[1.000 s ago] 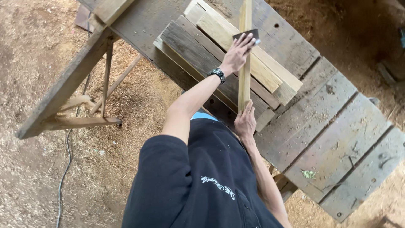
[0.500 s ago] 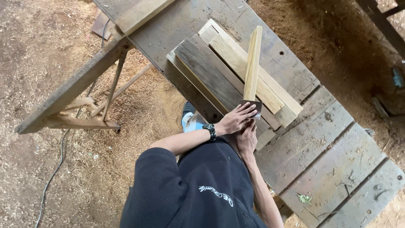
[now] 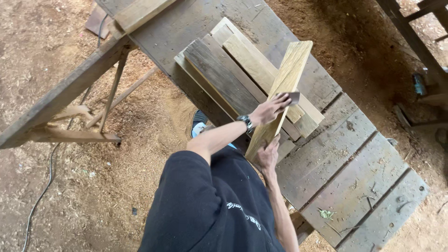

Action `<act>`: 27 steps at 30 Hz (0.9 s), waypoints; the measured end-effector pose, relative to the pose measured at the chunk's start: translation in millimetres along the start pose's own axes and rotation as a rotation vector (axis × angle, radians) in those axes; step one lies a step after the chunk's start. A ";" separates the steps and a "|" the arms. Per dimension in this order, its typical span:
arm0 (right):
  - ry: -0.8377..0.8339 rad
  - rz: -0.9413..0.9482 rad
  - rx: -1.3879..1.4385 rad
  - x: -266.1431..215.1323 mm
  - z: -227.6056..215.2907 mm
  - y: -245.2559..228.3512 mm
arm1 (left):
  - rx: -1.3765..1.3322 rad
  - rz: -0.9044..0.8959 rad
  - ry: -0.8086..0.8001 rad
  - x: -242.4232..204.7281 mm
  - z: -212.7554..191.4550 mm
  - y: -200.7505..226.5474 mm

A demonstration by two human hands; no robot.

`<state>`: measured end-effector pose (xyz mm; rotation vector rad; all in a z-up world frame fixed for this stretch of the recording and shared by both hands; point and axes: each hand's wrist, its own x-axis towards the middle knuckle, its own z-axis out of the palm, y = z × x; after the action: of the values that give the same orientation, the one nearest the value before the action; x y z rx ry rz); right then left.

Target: The person sands wooden planks one by one using a piece of sandpaper on a wooden workbench, turning and moving the planks to sand different sections.

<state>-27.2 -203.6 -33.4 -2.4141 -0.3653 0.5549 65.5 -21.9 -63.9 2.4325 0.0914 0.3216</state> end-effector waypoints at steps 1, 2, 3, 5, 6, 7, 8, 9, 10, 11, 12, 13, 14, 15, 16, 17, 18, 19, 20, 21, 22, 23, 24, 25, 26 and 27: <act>0.047 -0.051 -0.024 7.2 0.9 2.9 | -0.020 0.031 0.053 -8.7 -1.1 7.9; 0.091 -0.085 -0.040 7.9 7.5 5.7 | -0.043 0.062 0.088 -28.2 -4.1 16.8; 0.136 -0.119 -0.059 9.0 12.5 9.9 | -0.067 0.093 0.122 -46.0 -9.2 25.9; 0.159 -0.180 -0.028 12.2 17.5 20.6 | -0.036 0.153 0.057 -75.4 -21.7 41.3; 0.172 -0.208 -0.019 12.5 17.2 24.5 | -0.026 0.183 0.026 -86.0 -28.1 46.7; 0.153 -0.209 -0.013 13.0 18.1 25.9 | -0.038 0.182 -0.004 -95.2 -35.1 47.7; 0.129 -0.218 -0.009 15.3 17.6 27.6 | -0.048 0.173 -0.027 -103.2 -38.7 47.5; 0.105 -0.226 -0.005 14.4 17.2 28.9 | -0.057 0.165 -0.051 -108.3 -38.3 48.6; 0.111 -0.209 -0.013 14.9 15.5 28.1 | -0.018 0.170 -0.029 -105.6 -35.9 49.0; 0.117 -0.192 -0.022 13.7 15.3 26.2 | 0.020 0.174 -0.006 -101.0 -33.8 46.6; 0.115 -0.179 -0.029 12.7 15.9 24.3 | 0.061 0.170 0.018 -97.7 -31.7 42.0; 0.110 -0.168 -0.055 13.5 15.9 22.7 | 0.017 0.113 -0.008 -88.8 -28.0 36.4; 0.103 -0.159 -0.081 14.5 16.4 20.8 | -0.027 0.054 -0.034 -72.1 -22.5 29.5; 0.097 -0.150 -0.108 14.4 17.3 19.3 | -0.072 -0.006 -0.059 -52.3 -16.4 21.3; 0.097 -0.162 -0.109 14.3 17.2 18.8 | -0.027 0.042 0.054 -27.3 -8.3 13.9; 0.098 -0.174 -0.111 13.5 17.5 18.6 | 0.017 0.091 0.166 -6.8 -2.1 5.0; 0.101 -0.186 -0.114 13.5 17.2 18.5 | 0.009 0.029 0.125 11.9 1.8 -5.8; 0.117 -0.203 -0.127 13.4 17.5 18.4 | 0.001 -0.033 0.084 30.3 5.5 -15.5; 0.134 -0.219 -0.141 13.0 18.1 18.7 | 0.060 -0.003 0.183 43.3 10.0 -22.6; 0.151 -0.235 -0.154 12.4 18.1 19.5 | 0.119 0.027 0.281 51.7 15.0 -25.6; 0.154 -0.242 -0.151 12.7 17.5 20.1 | 0.178 0.061 0.379 55.5 18.0 -25.0; 0.157 -0.249 -0.148 13.2 16.2 20.8 | 0.139 0.035 0.322 52.5 17.7 -21.7; 0.162 -0.252 -0.141 13.1 16.3 20.6 | 0.102 0.013 0.260 42.4 13.5 -17.2; 0.148 -0.240 -0.134 13.9 15.6 20.8 | 0.065 -0.009 0.197 29.4 7.1 -10.0; 0.135 -0.226 -0.124 14.3 15.4 21.0 | 0.038 -0.003 0.173 13.7 -0.4 -0.9; 0.123 -0.212 -0.114 14.6 14.8 21.8 | 0.012 0.004 0.149 -4.3 -8.2 9.3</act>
<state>-18.8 -207.1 -62.1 -2.4639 -0.6053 0.2978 59.1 -24.7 -52.8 2.4180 0.1545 0.5054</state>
